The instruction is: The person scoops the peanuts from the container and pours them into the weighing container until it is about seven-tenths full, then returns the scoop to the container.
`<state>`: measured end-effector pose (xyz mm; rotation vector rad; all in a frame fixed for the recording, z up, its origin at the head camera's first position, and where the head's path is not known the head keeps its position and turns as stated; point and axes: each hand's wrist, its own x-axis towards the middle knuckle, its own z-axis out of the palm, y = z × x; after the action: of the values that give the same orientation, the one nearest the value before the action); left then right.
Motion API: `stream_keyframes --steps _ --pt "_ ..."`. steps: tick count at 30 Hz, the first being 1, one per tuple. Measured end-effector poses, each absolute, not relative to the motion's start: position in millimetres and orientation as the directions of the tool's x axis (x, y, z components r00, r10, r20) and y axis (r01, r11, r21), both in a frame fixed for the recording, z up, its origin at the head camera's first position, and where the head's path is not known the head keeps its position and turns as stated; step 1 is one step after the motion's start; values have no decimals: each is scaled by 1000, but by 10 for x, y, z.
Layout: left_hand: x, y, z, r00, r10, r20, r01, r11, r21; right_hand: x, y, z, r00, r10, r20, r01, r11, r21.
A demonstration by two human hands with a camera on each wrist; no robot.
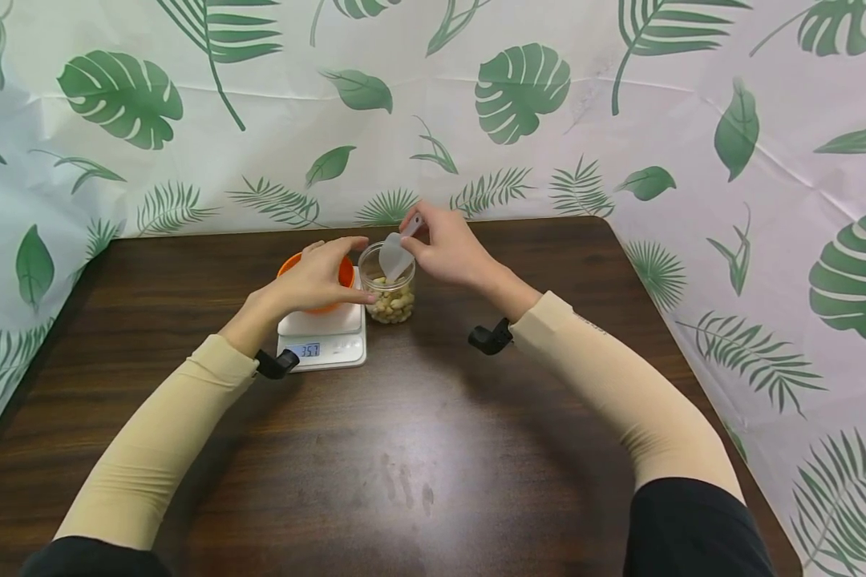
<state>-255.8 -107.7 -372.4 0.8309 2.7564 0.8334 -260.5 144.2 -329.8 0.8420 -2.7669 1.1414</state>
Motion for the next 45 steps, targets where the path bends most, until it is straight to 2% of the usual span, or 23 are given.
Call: stream_keyframes --steps 12,23,32,39,45 --pt "-2580 -991 -3738 -826 563 12 483 697 530 -2607 1315 -3353 -755 -603 255 -640 596 -485" --pt "-2601 -978 -3762 -826 563 17 482 691 539 -2620 1250 -3425 -746 -624 233 -657 630 -414" --pt "-2601 -981 -3755 -832 555 8 467 692 550 -2596 1166 -3462 -712 -681 172 -693 640 -331" --pt "-2604 -989 -3765 -827 562 8 468 680 565 -2583 1078 -3459 -696 -707 128 -698 624 -350" --pt "-2608 -989 -3765 -825 565 15 471 673 570 -2649 1118 -3411 -706 -695 141 -671 591 -447"
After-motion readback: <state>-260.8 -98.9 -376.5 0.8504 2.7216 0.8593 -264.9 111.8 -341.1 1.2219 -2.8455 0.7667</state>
